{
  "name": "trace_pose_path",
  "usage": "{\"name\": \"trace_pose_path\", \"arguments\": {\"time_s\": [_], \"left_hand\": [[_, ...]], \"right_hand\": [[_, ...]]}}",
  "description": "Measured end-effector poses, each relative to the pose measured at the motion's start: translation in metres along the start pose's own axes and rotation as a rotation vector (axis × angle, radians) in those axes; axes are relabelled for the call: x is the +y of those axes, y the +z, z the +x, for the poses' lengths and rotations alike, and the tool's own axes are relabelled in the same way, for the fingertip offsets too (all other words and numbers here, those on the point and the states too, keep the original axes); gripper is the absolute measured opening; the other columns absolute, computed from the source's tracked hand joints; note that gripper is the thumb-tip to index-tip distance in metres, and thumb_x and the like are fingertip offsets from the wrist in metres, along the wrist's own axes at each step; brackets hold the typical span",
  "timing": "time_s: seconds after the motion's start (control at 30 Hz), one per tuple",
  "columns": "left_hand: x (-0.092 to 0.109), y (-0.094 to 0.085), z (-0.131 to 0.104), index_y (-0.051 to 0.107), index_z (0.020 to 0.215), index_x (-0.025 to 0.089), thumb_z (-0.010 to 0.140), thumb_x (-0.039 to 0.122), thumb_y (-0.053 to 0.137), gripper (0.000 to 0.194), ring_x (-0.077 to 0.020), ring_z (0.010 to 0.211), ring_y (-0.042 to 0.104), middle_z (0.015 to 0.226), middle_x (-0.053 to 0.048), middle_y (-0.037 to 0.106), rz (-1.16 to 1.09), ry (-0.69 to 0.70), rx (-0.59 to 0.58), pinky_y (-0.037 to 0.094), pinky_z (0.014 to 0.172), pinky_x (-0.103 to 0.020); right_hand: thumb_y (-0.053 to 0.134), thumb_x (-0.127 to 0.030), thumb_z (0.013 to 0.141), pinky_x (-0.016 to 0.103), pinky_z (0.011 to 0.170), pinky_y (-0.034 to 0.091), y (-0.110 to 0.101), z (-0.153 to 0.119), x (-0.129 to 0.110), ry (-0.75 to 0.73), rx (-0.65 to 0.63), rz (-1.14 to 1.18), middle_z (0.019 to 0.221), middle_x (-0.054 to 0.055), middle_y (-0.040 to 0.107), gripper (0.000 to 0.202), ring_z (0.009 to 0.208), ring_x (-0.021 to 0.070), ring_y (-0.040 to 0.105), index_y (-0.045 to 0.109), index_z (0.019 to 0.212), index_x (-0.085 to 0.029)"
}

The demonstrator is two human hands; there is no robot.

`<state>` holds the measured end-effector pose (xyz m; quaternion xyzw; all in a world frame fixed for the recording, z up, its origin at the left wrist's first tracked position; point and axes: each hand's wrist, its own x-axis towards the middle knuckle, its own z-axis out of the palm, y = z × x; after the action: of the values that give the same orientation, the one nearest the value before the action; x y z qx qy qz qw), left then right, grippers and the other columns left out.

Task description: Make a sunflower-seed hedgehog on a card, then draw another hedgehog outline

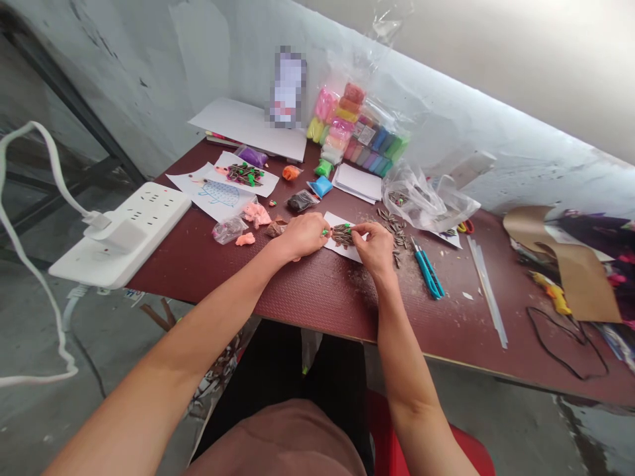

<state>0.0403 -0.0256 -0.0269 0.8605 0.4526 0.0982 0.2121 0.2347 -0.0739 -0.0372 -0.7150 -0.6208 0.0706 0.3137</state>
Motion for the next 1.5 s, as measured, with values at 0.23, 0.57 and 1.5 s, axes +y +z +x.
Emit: {"name": "trace_pose_path", "arguments": {"time_s": [0.23, 0.57, 1.5], "left_hand": [[0.001, -0.001, 0.000, 0.082, 0.107, 0.023, 0.093, 0.024, 0.061, 0.026, -0.0260, 0.104, 0.070, 0.114, -0.009, 0.073, -0.015, -0.008, -0.003, 0.051, 0.084, -0.031], [0.001, -0.001, -0.001, 0.082, 0.107, 0.022, 0.091, 0.024, 0.062, 0.026, -0.0267, 0.104, 0.071, 0.115, -0.010, 0.073, -0.022, -0.009, 0.000, 0.052, 0.086, -0.032], [0.005, -0.013, -0.004, 0.057, 0.129, 0.014, 0.097, 0.015, 0.044, 0.035, -0.0177, 0.099, 0.071, 0.119, -0.014, 0.070, -1.103, -0.094, -0.060, 0.058, 0.089, -0.033]], "right_hand": [[0.060, -0.027, 0.083, 0.036, 0.084, 0.047, 0.001, -0.001, -0.002, 0.005, 0.008, -0.028, 0.085, 0.006, 0.075, 0.022, 0.078, 0.0212, 0.063, 0.082, 0.084, -0.022], [0.059, -0.026, 0.081, 0.033, 0.079, 0.046, -0.001, -0.001, -0.004, -0.029, 0.009, -0.002, 0.082, 0.004, 0.072, 0.021, 0.073, 0.0189, 0.060, 0.079, 0.083, -0.021], [0.071, -0.039, 0.088, 0.028, 0.063, 0.044, 0.005, -0.008, -0.022, -0.151, -0.110, 0.442, 0.079, -0.001, 0.058, 0.019, 0.064, 0.0117, 0.046, 0.083, 0.094, -0.025]]}}
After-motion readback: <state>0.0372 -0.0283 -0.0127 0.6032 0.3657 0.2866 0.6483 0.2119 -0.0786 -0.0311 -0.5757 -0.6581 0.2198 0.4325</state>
